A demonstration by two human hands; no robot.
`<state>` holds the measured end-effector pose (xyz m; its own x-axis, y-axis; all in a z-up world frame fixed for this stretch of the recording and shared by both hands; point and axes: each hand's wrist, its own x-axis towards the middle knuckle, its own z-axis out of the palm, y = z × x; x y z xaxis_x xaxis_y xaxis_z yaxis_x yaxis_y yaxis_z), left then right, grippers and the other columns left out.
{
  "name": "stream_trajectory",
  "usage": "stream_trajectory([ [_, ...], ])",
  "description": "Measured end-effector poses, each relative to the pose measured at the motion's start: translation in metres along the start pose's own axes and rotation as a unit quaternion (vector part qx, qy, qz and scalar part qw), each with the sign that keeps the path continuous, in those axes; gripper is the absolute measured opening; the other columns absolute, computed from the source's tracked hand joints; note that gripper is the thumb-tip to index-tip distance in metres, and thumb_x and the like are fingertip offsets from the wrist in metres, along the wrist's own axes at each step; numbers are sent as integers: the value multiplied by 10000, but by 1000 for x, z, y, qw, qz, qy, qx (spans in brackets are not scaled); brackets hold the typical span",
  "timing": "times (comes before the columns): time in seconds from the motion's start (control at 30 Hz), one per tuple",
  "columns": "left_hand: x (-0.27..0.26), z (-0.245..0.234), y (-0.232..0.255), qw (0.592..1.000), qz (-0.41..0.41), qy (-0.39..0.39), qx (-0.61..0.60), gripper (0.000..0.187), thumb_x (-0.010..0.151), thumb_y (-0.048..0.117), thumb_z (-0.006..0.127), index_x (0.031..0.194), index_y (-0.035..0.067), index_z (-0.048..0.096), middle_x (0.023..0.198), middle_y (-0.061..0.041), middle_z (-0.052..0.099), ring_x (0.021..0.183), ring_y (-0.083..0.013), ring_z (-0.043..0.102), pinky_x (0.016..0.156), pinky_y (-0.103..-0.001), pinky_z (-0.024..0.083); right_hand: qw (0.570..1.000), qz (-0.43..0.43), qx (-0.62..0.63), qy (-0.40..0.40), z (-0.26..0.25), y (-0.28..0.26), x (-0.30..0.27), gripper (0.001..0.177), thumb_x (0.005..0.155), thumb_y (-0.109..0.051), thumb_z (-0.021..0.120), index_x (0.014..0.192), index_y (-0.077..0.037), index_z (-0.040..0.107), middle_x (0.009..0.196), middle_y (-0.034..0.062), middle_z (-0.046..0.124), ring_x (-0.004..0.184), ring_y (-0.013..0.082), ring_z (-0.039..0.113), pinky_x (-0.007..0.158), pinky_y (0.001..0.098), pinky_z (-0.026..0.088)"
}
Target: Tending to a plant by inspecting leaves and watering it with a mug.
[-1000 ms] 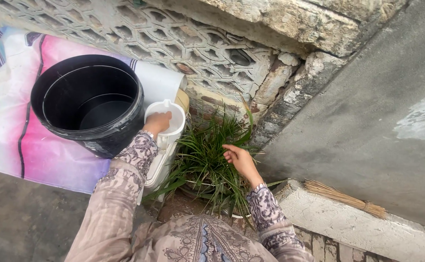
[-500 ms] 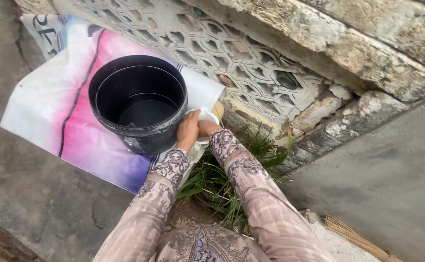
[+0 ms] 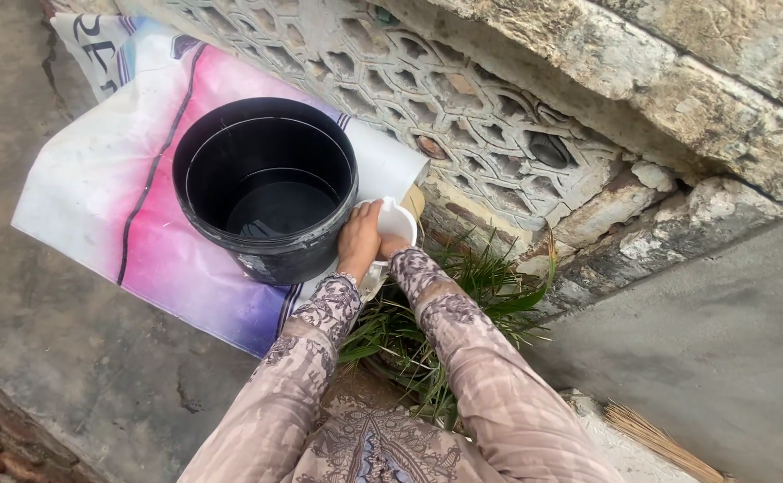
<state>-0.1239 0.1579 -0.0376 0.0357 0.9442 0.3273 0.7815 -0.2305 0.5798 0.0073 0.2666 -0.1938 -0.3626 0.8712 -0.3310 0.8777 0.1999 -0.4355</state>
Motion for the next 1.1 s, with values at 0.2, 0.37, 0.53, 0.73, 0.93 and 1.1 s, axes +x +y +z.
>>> stream_trajectory([
  [0.2,2,6,-6,1000,9,11,-4,579,823,-83,529,1367,111,579,1290,-107,622,1208,-333,562,971,-411,496,994,-51,-92,-10,-37,-46,-45,422,915,-275,709,1287,-78,685,1368,161,629,1309,313,542,1128,373,367],
  [0.37,-3,0,-3,999,27,24,-17,543,847,-43,533,1367,103,596,1285,-98,641,1186,-330,568,972,-412,494,988,-68,-123,-69,-111,-73,-100,257,906,-99,674,1145,-74,765,1171,134,742,1117,280,689,974,366,516],
  [0.53,-1,6,-6,999,21,27,-11,502,921,-47,501,1387,114,598,1278,-95,654,1181,-322,577,969,-410,497,977,-198,-27,80,-178,-64,-187,273,806,17,722,1054,-78,780,1046,92,773,934,238,739,859,334,563],
  [0.73,-2,1,2,998,45,23,23,496,907,-45,511,1374,104,587,1270,-103,657,1186,-337,572,947,-423,514,955,-86,112,261,-174,9,-247,198,824,33,741,1007,-40,766,969,107,754,867,204,740,798,326,589],
  [0.93,0,2,4,995,54,9,84,439,903,-16,539,1325,99,572,1203,-152,643,1176,-348,576,903,-423,545,949,-39,95,297,-141,49,-279,184,843,20,718,1012,-41,761,1012,107,743,852,200,746,782,292,591],
  [1.1,-1,6,0,993,67,19,93,421,919,-5,563,1326,100,571,1193,-145,641,1164,-357,577,892,-432,549,920,-46,108,375,-150,32,-314,225,927,-54,672,1144,-43,729,1090,148,712,863,283,704,785,359,555],
])
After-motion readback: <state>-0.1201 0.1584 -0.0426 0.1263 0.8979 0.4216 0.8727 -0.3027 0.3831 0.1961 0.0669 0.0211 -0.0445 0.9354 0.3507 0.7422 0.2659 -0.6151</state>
